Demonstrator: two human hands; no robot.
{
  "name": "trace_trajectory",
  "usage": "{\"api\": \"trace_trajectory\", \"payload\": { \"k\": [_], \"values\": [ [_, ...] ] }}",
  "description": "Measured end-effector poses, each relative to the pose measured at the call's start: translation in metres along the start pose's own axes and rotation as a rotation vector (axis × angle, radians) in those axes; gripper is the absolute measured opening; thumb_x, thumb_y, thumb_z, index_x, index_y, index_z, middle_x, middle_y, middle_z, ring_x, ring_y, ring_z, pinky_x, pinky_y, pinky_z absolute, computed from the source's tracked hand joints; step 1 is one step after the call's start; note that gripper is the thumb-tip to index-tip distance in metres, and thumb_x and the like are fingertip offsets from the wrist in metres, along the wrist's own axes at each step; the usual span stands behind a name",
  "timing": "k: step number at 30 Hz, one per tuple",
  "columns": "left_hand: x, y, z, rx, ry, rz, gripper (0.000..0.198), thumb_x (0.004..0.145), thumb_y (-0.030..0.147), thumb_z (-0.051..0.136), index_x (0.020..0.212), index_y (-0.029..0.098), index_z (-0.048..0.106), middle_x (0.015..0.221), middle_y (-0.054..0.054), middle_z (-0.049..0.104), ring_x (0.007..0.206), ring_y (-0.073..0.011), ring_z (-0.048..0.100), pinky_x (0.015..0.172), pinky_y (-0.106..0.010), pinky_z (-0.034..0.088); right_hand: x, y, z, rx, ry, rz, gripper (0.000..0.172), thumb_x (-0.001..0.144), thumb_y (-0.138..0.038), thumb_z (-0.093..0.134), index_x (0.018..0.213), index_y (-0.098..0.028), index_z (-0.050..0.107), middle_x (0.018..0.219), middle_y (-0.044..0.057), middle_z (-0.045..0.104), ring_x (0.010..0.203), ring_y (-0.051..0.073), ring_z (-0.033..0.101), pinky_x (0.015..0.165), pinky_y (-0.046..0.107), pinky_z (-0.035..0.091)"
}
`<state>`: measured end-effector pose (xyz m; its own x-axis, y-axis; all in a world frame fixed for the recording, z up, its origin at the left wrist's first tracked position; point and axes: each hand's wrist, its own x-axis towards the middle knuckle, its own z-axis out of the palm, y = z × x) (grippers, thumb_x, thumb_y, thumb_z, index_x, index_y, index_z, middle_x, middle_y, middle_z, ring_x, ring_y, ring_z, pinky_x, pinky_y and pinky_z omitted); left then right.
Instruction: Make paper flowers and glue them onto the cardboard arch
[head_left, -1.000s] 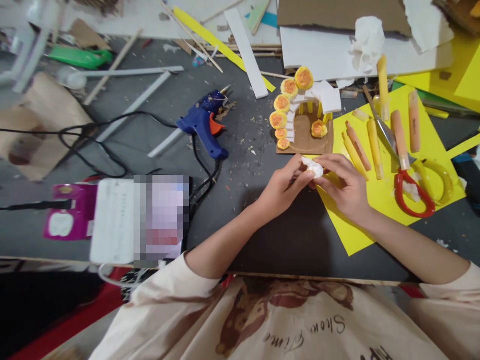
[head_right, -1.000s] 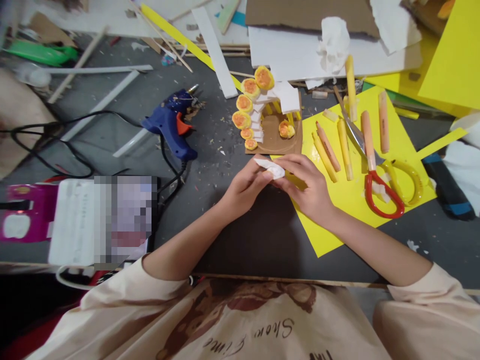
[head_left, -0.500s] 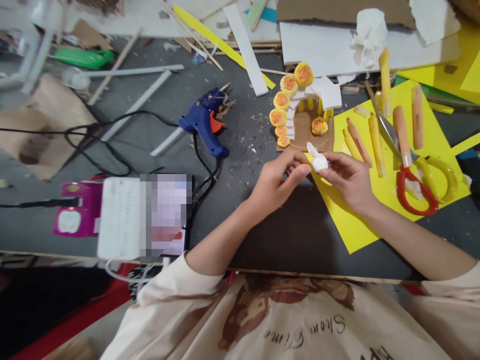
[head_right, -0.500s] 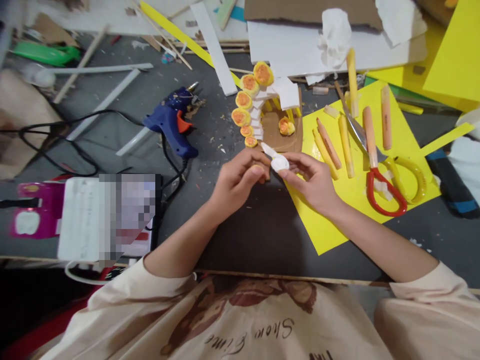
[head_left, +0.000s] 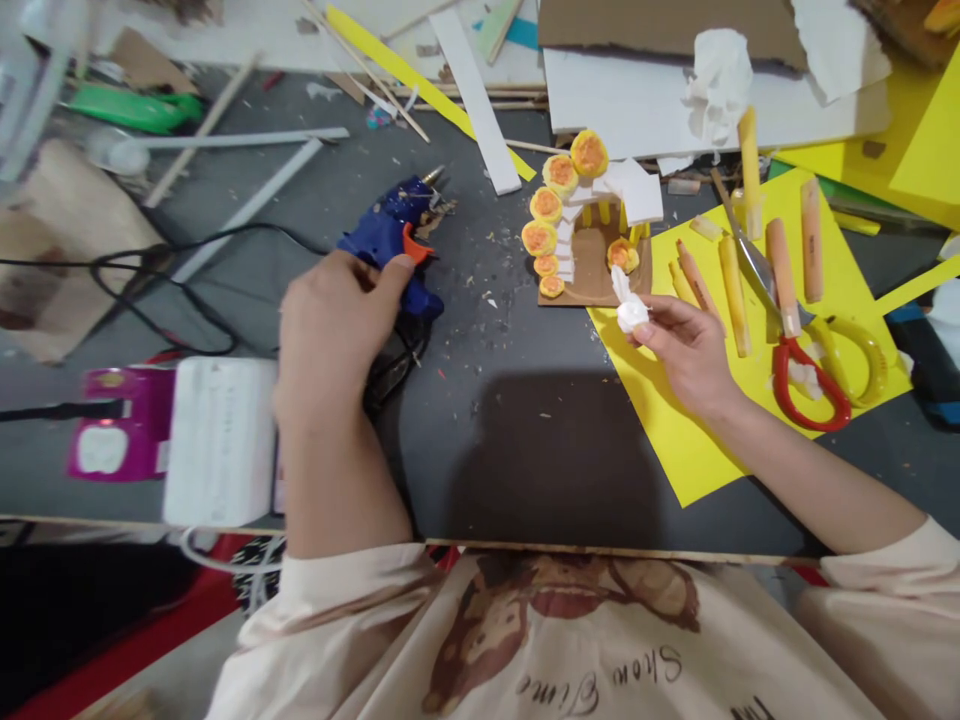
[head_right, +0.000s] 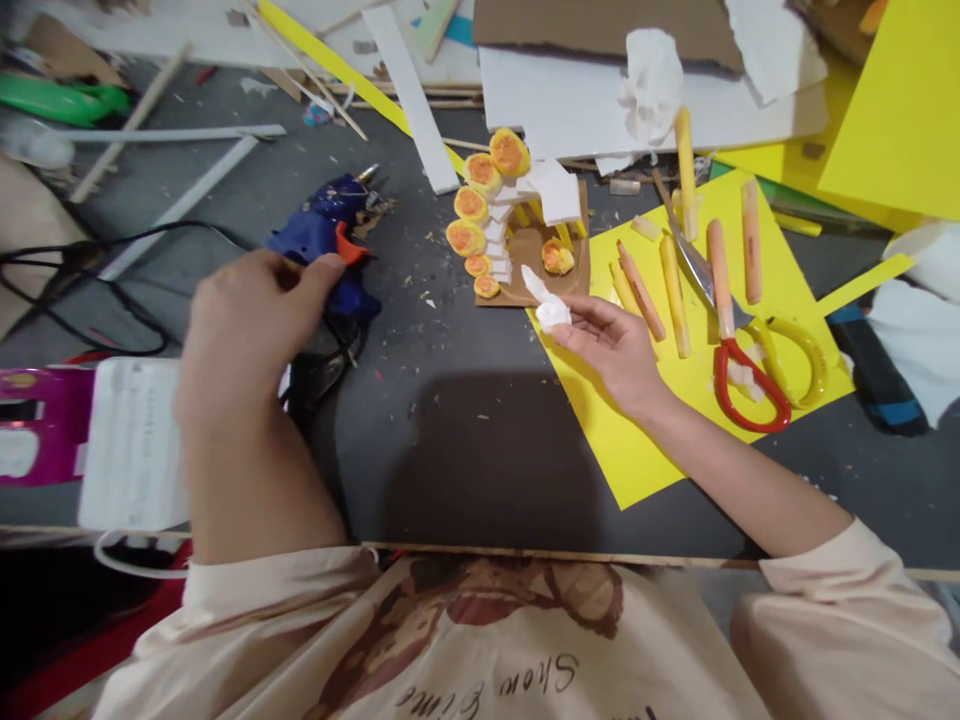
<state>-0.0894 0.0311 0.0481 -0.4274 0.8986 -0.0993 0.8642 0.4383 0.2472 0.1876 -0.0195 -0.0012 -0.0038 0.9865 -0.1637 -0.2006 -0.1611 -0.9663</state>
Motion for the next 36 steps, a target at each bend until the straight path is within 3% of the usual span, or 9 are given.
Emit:
{"api": "trace_trajectory", "payload": {
  "k": [8, 13, 15, 18, 20, 23, 28, 32, 36],
  "values": [
    [0.011, -0.001, 0.008, -0.102, 0.079, 0.059, 0.027, 0.079, 0.022, 0.061, 0.062, 0.022, 0.039, 0.061, 0.003, 0.043, 0.069, -0.0169, 0.048, 0.079, -0.034, 0.044, 0.001, 0.004, -0.004, -0.033, -0.051, -0.047, 0.037, 0.065, -0.050, 0.083, 0.090, -0.025, 0.073, 0.089, -0.001, 0.075, 0.082, 0.014, 0.071, 0.080, 0.033, 0.061],
    [0.022, -0.010, 0.023, -0.729, 0.345, 0.183, 0.026, 0.080, 0.028, 0.069, 0.090, 0.020, 0.046, 0.059, 0.011, 0.043, 0.051, -0.0072, 0.046, 0.061, -0.024, 0.044, 0.001, 0.002, -0.002, -0.017, -0.034, -0.013, 0.041, 0.060, -0.051, 0.085, 0.088, -0.024, 0.073, 0.089, 0.000, 0.076, 0.078, 0.014, 0.070, 0.079, 0.034, 0.061],
    [0.023, -0.005, 0.025, -0.968, 0.484, 0.304, 0.033, 0.074, 0.038, 0.073, 0.082, 0.020, 0.046, 0.064, 0.009, 0.042, 0.055, -0.0059, 0.045, 0.059, -0.023, 0.044, 0.001, 0.001, -0.002, -0.023, -0.033, -0.011, 0.041, 0.060, -0.051, 0.085, 0.088, -0.024, 0.073, 0.089, 0.000, 0.076, 0.078, 0.014, 0.070, 0.079, 0.034, 0.060],
    [0.013, 0.010, 0.023, -1.240, 0.342, 0.227, 0.044, 0.054, 0.048, 0.080, 0.079, 0.021, 0.055, 0.062, 0.009, 0.051, 0.049, -0.0055, 0.040, 0.051, -0.026, 0.045, 0.001, 0.000, -0.001, 0.003, -0.029, -0.025, 0.039, 0.060, -0.050, 0.086, 0.087, -0.024, 0.073, 0.084, -0.001, 0.074, 0.073, 0.012, 0.069, 0.074, 0.030, 0.059],
    [-0.001, 0.020, 0.019, -1.242, 0.051, 0.178, 0.042, 0.048, 0.045, 0.085, 0.070, 0.020, 0.059, 0.053, 0.008, 0.051, 0.046, -0.0061, 0.041, 0.047, -0.026, 0.045, 0.001, -0.002, -0.001, 0.012, -0.028, -0.026, 0.038, 0.062, -0.048, 0.085, 0.087, -0.023, 0.072, 0.080, -0.002, 0.072, 0.067, 0.010, 0.066, 0.063, 0.025, 0.056],
    [-0.024, 0.032, 0.017, -1.254, -0.207, 0.228, 0.037, 0.051, 0.036, 0.089, 0.069, 0.020, 0.062, 0.070, 0.003, 0.070, 0.052, -0.0085, 0.055, 0.051, -0.028, 0.052, 0.001, -0.006, 0.000, 0.019, -0.029, 0.015, 0.038, 0.064, -0.048, 0.084, 0.088, -0.022, 0.070, 0.069, -0.004, 0.068, 0.052, 0.006, 0.057, 0.043, 0.019, 0.043],
    [-0.045, 0.037, 0.024, -1.298, -0.242, 0.340, 0.026, 0.060, 0.030, 0.085, 0.068, 0.019, 0.063, 0.064, 0.001, 0.072, 0.033, -0.0043, 0.038, 0.032, -0.024, 0.031, -0.001, -0.012, 0.002, 0.045, -0.010, 0.090, 0.040, 0.061, -0.048, 0.086, 0.085, -0.022, 0.069, 0.058, -0.007, 0.061, 0.042, 0.005, 0.050, 0.036, 0.018, 0.035],
    [-0.048, 0.029, 0.028, -1.177, -0.343, 0.374, 0.019, 0.065, 0.028, 0.080, 0.070, 0.019, 0.064, 0.060, 0.001, 0.069, 0.038, -0.0082, 0.048, 0.034, -0.023, 0.034, -0.001, -0.015, 0.003, 0.048, -0.001, 0.099, 0.040, 0.060, -0.050, 0.086, 0.085, -0.023, 0.068, 0.055, -0.007, 0.059, 0.040, 0.006, 0.049, 0.034, 0.018, 0.033],
    [-0.049, 0.023, 0.030, -0.994, -0.314, 0.387, 0.019, 0.065, 0.031, 0.079, 0.073, 0.018, 0.066, 0.056, 0.002, 0.064, 0.042, -0.0102, 0.050, 0.040, -0.025, 0.039, -0.001, -0.014, 0.003, 0.019, 0.019, 0.092, 0.042, 0.059, -0.051, 0.086, 0.084, -0.023, 0.068, 0.057, -0.007, 0.061, 0.039, 0.006, 0.048, 0.032, 0.018, 0.032]
  ]
}}
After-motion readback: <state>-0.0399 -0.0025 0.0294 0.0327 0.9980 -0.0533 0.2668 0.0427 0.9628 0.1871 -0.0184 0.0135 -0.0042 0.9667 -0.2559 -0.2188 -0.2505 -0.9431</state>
